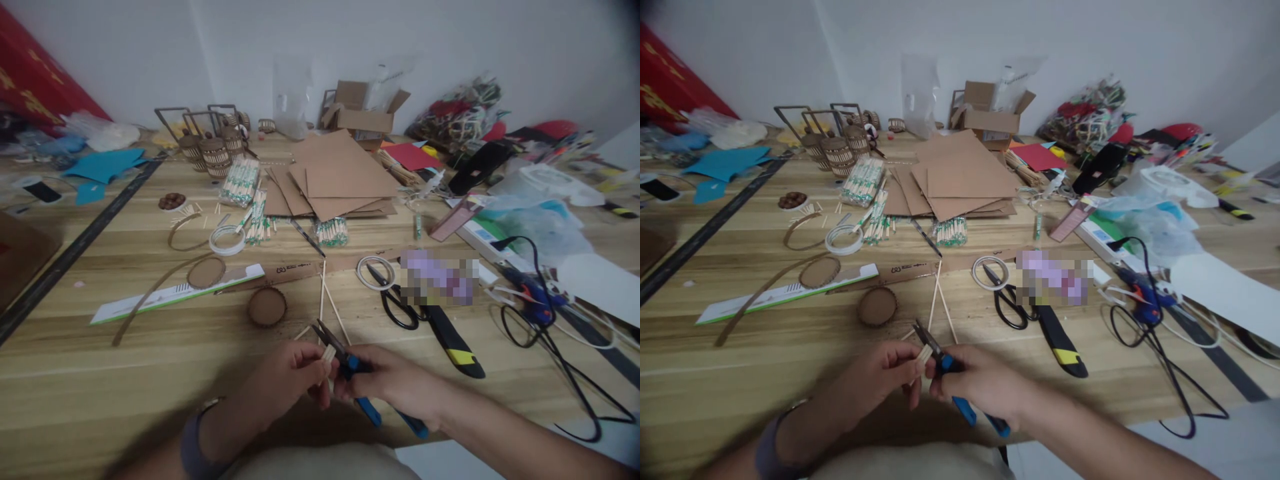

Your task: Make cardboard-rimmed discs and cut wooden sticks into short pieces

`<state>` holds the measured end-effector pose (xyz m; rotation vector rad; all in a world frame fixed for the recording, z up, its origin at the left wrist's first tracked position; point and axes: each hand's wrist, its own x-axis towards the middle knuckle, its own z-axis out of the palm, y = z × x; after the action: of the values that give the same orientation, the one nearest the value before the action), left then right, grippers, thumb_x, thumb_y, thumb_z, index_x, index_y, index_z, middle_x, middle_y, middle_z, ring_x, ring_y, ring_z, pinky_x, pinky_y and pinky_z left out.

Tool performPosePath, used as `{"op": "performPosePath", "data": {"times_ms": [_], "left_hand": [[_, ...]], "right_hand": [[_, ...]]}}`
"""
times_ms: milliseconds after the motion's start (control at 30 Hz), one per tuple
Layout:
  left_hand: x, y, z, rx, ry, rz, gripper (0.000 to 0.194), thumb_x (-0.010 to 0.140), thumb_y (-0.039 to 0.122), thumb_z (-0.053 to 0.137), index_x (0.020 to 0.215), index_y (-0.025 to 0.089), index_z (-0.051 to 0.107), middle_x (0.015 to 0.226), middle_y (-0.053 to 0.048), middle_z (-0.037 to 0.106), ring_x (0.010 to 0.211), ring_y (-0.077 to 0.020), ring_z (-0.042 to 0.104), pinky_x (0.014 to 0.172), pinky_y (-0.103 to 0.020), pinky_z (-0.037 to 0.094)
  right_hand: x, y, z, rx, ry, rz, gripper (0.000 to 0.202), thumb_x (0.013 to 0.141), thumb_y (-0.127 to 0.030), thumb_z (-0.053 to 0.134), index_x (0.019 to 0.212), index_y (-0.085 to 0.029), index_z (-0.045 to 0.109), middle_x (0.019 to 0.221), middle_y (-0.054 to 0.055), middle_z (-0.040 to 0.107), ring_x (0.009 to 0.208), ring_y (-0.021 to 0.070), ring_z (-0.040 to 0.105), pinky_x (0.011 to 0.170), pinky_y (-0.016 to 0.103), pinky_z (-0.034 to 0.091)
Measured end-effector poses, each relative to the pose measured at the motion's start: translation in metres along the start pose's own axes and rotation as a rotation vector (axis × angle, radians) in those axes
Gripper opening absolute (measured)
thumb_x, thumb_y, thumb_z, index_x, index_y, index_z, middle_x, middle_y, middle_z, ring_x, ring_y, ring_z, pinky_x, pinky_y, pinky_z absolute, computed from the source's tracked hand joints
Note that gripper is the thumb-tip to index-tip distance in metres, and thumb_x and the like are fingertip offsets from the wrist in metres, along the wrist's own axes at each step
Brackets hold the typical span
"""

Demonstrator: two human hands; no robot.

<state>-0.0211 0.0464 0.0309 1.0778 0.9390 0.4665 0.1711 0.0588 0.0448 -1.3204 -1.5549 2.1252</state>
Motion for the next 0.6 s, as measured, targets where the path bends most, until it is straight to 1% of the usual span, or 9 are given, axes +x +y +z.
{"op": "performPosePath", "data": {"times_ms": [67,167,267,367,500,600], "left_hand": [[0.000,0.000,-0.001,0.018,0.000,0.005,0.027,0.079,0.042,0.053,0.067,0.018,0.058,0.057,0.002,0.057,0.059,-0.0145,0.053,0.066,-0.028,0.042],[0.002,-0.002,-0.003,0.036,0.007,0.009,0.025,0.078,0.040,0.051,0.067,0.018,0.057,0.056,0.003,0.055,0.057,-0.0137,0.050,0.063,-0.027,0.040],[0.003,-0.003,-0.003,0.051,0.003,0.007,0.027,0.079,0.042,0.050,0.069,0.018,0.059,0.055,0.003,0.054,0.055,-0.0136,0.048,0.060,-0.027,0.037],[0.002,-0.002,-0.003,0.082,0.005,0.007,0.028,0.080,0.043,0.049,0.067,0.019,0.057,0.055,0.003,0.053,0.056,-0.0135,0.047,0.060,-0.026,0.037],[-0.001,0.003,-0.003,0.149,0.032,0.002,0.032,0.082,0.044,0.047,0.063,0.020,0.053,0.056,0.003,0.053,0.058,-0.0137,0.047,0.061,-0.026,0.037],[0.001,0.004,-0.002,0.172,0.039,0.024,0.034,0.083,0.046,0.046,0.061,0.021,0.052,0.057,0.003,0.053,0.059,-0.0138,0.047,0.061,-0.026,0.036]], "right_hand": [[0.002,0.003,0.000,0.023,-0.013,0.035,0.015,0.064,-0.026,0.060,0.076,-0.017,0.062,0.067,-0.002,0.052,0.066,0.0122,0.047,0.061,0.023,0.036],[0.003,0.006,0.001,0.011,0.001,0.036,0.016,0.064,-0.029,0.060,0.075,-0.017,0.058,0.067,-0.003,0.050,0.064,0.0114,0.042,0.060,0.024,0.032],[0.003,0.007,0.002,-0.010,0.023,0.025,0.014,0.063,-0.028,0.059,0.073,-0.018,0.056,0.068,-0.003,0.051,0.065,0.0118,0.042,0.060,0.025,0.032],[0.003,0.007,0.004,-0.037,0.056,0.026,0.014,0.063,-0.028,0.057,0.072,-0.018,0.056,0.067,-0.002,0.052,0.064,0.0124,0.044,0.060,0.025,0.032],[0.003,0.011,0.005,-0.140,0.122,0.011,0.013,0.068,-0.032,0.055,0.070,-0.019,0.053,0.061,-0.003,0.046,0.059,0.0126,0.041,0.055,0.026,0.029],[0.005,0.016,0.004,-0.196,0.172,-0.012,0.018,0.073,-0.037,0.056,0.073,-0.019,0.054,0.060,-0.003,0.047,0.059,0.0131,0.042,0.055,0.026,0.029]]}}
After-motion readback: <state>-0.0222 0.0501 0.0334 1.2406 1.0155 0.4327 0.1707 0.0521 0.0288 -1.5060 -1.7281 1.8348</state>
